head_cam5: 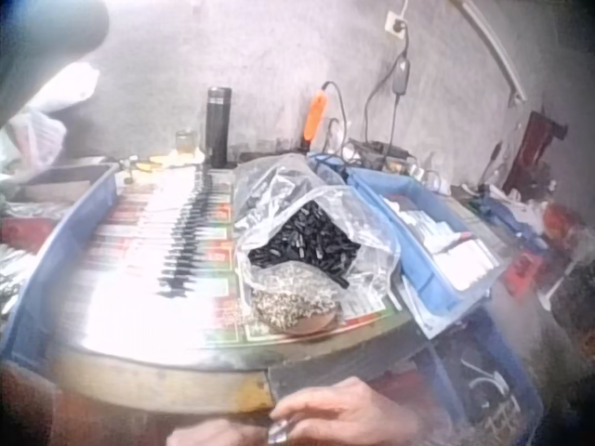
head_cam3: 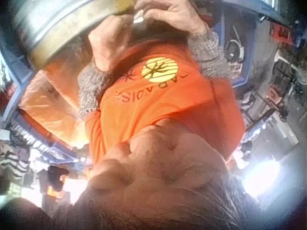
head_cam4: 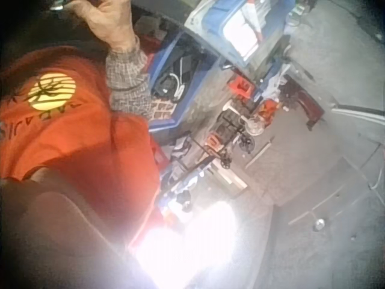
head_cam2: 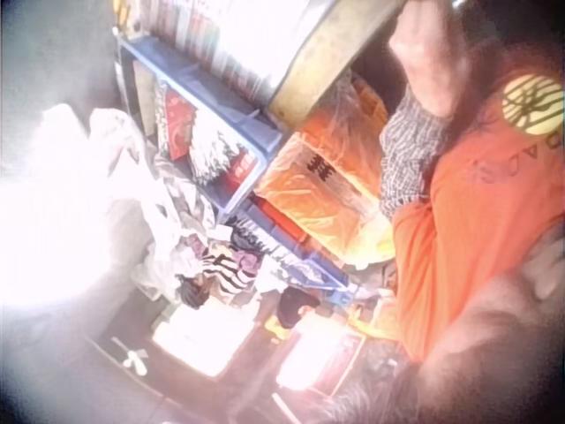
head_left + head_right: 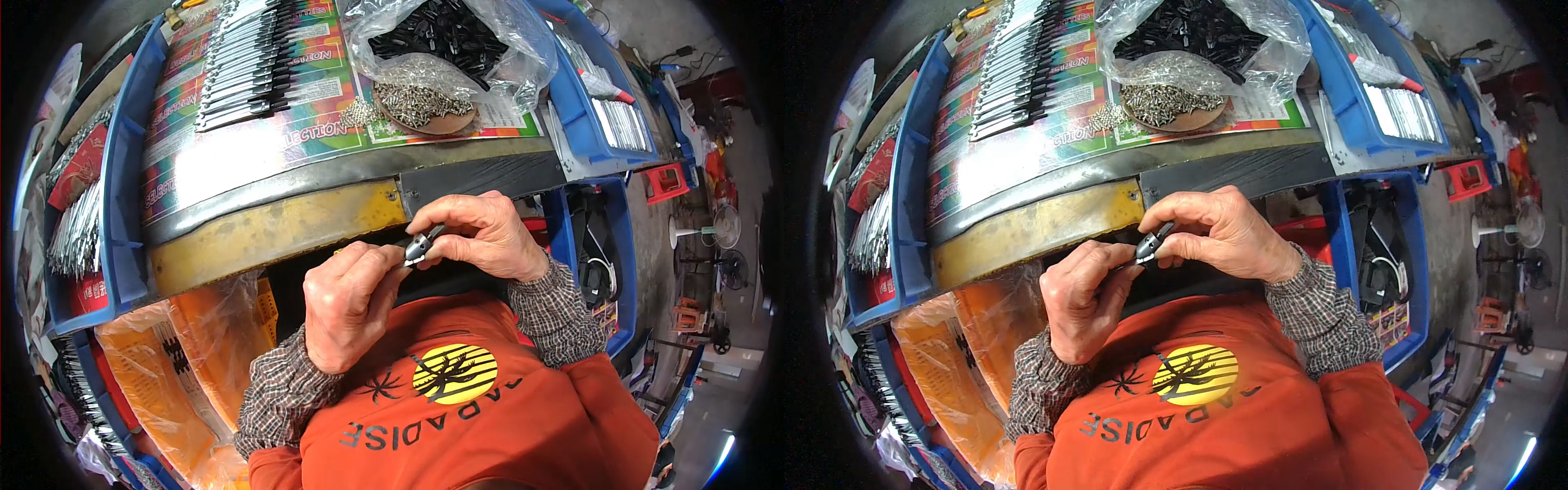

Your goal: The person assembles small plastic and metal components by hand, combining plastic caps, metal springs, small rods, and plastic housings from bins at an industrial workstation.

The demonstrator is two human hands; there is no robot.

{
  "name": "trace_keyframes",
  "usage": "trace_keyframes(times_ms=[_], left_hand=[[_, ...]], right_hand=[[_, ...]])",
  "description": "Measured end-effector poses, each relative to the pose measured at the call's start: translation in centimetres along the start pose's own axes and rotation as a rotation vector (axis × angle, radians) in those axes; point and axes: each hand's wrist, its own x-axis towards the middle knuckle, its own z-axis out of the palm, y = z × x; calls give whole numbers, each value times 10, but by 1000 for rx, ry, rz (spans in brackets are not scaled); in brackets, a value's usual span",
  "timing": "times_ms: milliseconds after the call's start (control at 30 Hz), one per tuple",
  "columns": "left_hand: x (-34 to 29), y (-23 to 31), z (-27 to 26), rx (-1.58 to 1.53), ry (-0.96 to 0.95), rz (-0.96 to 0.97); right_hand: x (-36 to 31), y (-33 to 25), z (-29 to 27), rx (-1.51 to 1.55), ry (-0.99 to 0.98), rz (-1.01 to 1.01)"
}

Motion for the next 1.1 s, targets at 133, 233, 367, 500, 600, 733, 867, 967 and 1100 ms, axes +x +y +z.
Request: trace_keyframes(times_ms=[133,233,367,500,600,733,867,967,1100], left_hand=[[-2,1,3,-23,-18,12],[-4,2,4,10,-7,39],[-8,-1,7,10,-9,69],[-16,-5,9,20,-34,44],[-18,-5,11,25,-44,28],[-20,-5,11,19,-56,21],[-24,-8,14,18,-44,27],[-26,-8,15,13,-57,2],[-28,-11,18,49,-46,11]], right_hand=[[-1,-1,-7,-154,-57,-80],[-1,3,-9,-65,-91,-61],[-1,4,-9,4,-161,-18],[-5,11,-3,100,-167,53],[-8,12,2,-71,-148,-33],[-11,16,5,-268,-108,-104],[-16,20,8,-372,-116,-130],[-22,23,14,-410,-74,-134],[-24,21,19,-344,1,-122]])
